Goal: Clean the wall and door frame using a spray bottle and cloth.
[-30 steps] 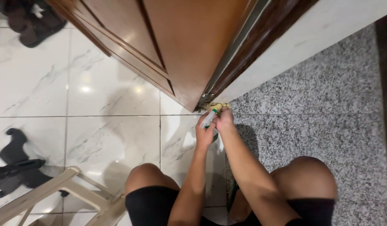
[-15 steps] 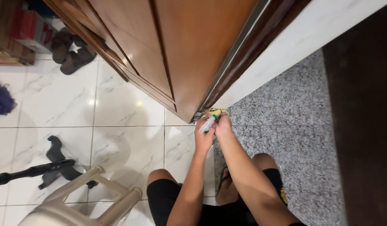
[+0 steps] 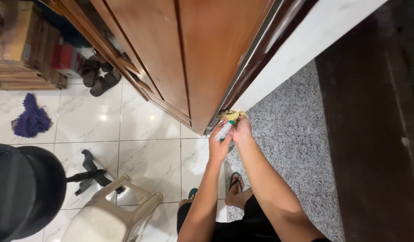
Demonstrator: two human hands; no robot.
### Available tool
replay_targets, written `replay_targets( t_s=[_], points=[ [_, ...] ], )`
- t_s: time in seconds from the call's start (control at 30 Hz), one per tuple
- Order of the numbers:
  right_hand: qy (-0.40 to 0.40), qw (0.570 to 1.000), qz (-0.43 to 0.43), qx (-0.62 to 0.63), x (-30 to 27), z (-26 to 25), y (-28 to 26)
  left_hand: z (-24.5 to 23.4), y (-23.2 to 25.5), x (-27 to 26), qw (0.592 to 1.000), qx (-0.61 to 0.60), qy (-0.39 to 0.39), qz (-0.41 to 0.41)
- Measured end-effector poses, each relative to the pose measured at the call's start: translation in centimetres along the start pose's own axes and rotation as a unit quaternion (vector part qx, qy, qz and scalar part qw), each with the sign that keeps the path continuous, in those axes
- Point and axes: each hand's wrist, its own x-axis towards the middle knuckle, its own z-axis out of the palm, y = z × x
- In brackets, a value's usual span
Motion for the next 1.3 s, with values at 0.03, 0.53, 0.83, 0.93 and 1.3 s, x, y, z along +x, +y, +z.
replay_targets(
  t_s=[0.03, 0.53, 0.83, 0.93, 1.3],
  points=[
    [-0.003, 1.000, -0.003, 0.001, -1.1, 1.4, -0.5, -0.2, 1.6, 0.2, 1.000, -0.001, -0.001, 0.004],
    [-0.013, 0.998, -0.060, 0.012, -18.5, 19.1, -11.2, 0.7, 23.2, 2.2, 0.989, 0.028, -0.045, 0.134],
    [-0.037, 0.994, -0.098, 0.010, -27.8, 27.9, -16.0, 1.2, 30.8, 3.1, 0.981, 0.011, -0.055, 0.183],
    [-0.044, 0.993, -0.114, -0.005, -30.4, 30.5, -18.1, 1.3, 33.5, 3.2, 0.977, 0.019, -0.048, 0.207],
    [-0.236, 0.945, -0.226, -0.024, -39.8, 34.8, -22.6, -0.1, 37.8, 3.1, 0.968, -0.024, -0.061, 0.241]
  ],
)
